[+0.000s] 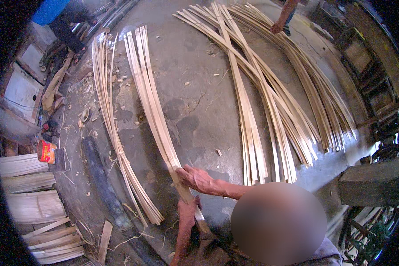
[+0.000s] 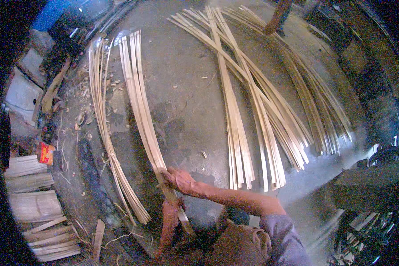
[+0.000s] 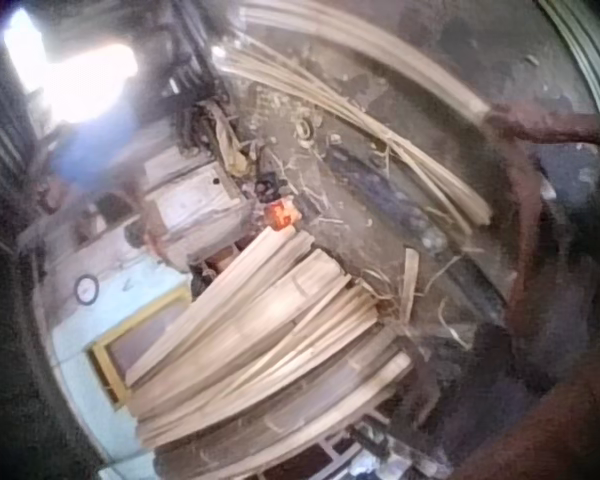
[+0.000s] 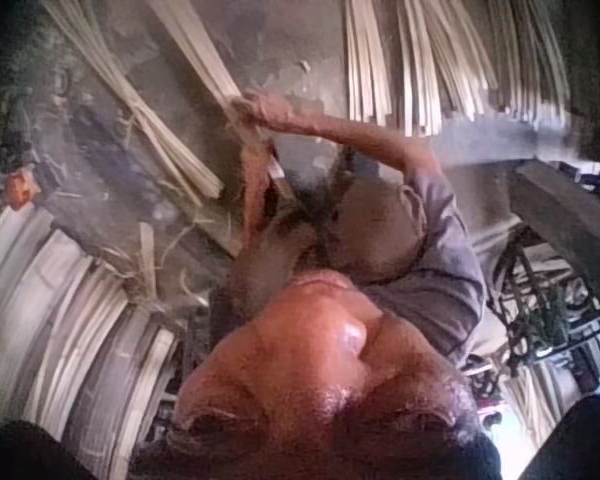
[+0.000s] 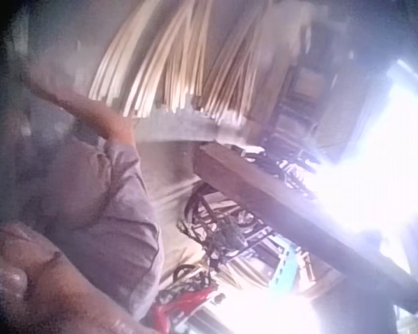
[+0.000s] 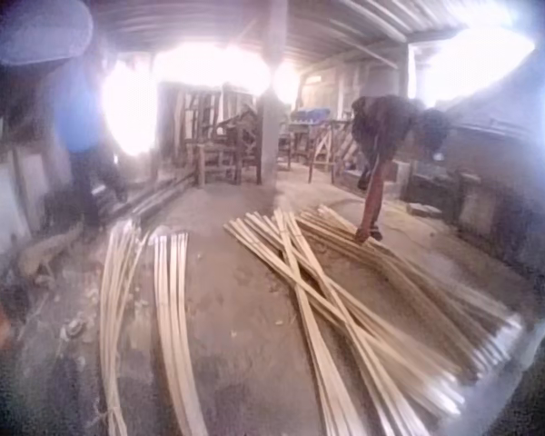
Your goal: The person sits on the floor and sorts long, thin wooden strips into neat piles. They align the strips by hand, separate them into groups, and tie a bundle together with a thin cord.
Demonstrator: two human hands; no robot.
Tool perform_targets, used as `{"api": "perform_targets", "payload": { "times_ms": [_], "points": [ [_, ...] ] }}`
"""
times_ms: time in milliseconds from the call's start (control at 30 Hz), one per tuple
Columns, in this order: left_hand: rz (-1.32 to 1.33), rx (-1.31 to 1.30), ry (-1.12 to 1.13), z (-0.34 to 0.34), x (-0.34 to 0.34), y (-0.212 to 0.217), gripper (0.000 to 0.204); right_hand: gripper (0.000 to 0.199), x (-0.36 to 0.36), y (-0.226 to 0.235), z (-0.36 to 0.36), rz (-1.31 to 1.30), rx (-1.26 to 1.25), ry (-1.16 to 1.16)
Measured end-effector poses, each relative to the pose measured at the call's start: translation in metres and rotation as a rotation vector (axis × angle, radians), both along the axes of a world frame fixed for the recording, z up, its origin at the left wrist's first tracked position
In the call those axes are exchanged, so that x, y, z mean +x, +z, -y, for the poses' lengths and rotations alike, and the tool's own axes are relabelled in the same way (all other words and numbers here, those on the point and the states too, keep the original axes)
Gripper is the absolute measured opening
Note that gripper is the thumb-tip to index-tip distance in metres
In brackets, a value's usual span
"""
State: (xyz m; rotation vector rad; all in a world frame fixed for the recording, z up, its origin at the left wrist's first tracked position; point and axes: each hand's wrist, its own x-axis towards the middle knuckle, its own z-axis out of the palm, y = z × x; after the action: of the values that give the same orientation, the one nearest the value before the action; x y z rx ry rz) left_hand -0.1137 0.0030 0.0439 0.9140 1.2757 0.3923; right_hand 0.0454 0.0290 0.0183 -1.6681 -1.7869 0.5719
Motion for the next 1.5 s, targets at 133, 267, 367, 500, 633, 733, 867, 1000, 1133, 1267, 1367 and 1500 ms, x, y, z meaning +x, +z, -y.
{"api": "perform_targets", "payload": {
  "times_ms": [133,267,367,500,633,733,867,1000,1133,1267,1367,1500],
  "points": [
    [0.067,-0.004,-0.067,0.001,0.006,0.01,0.022,0.035,0.005,0.028,0.0,-0.249,-0.184,-0.063],
    [0.118,0.091,-0.061,0.006,0.007,-0.007,0.022,0.035,0.01,0.018,0.005,-0.18,-0.304,-0.026],
    [0.201,0.08,-0.118,0.005,-0.006,-0.032,0.023,0.043,0.012,0.055,0.01,-0.469,-0.534,0.008],
    [0.339,-0.057,-0.011,0.003,-0.004,-0.019,0.023,0.049,0.027,0.091,0.047,-0.697,-0.528,0.186],
    [0.272,-0.007,-0.214,0.01,0.026,0.004,0.023,0.046,0.064,0.097,0.15,-0.745,-0.462,-0.101],
    [0.178,-0.063,-0.217,0.013,0.018,-0.019,0.022,0.044,0.084,0.121,0.208,-0.835,-0.53,-0.425],
    [0.252,-0.134,-0.079,0.012,0.013,-0.029,0.02,0.043,0.104,0.175,0.266,-0.914,-0.537,-0.753],
    [0.34,-0.219,-0.095,0.012,0.032,-0.019,0.018,0.045,0.115,0.157,0.272,-0.898,-0.275,-0.773],
    [0.458,-0.33,-0.118,0.019,0.04,-0.057,0.026,0.048,0.078,0.125,0.155,-0.805,0.008,-0.725],
    [0.595,-0.249,-0.224,0.018,-0.013,-0.139,0.037,0.054,-0.012,0.128,0.064,-0.605,0.002,0.048],
    [0.378,0.263,-0.453,0.016,0.003,-0.097,0.039,0.062,-0.015,0.095,0.084,-0.389,0.024,-0.241],
    [0.255,-0.13,-0.283,0.01,0.064,-0.002,0.049,0.082,0.009,0.042,0.159,-0.695,-0.387,-0.439]
  ]
}}
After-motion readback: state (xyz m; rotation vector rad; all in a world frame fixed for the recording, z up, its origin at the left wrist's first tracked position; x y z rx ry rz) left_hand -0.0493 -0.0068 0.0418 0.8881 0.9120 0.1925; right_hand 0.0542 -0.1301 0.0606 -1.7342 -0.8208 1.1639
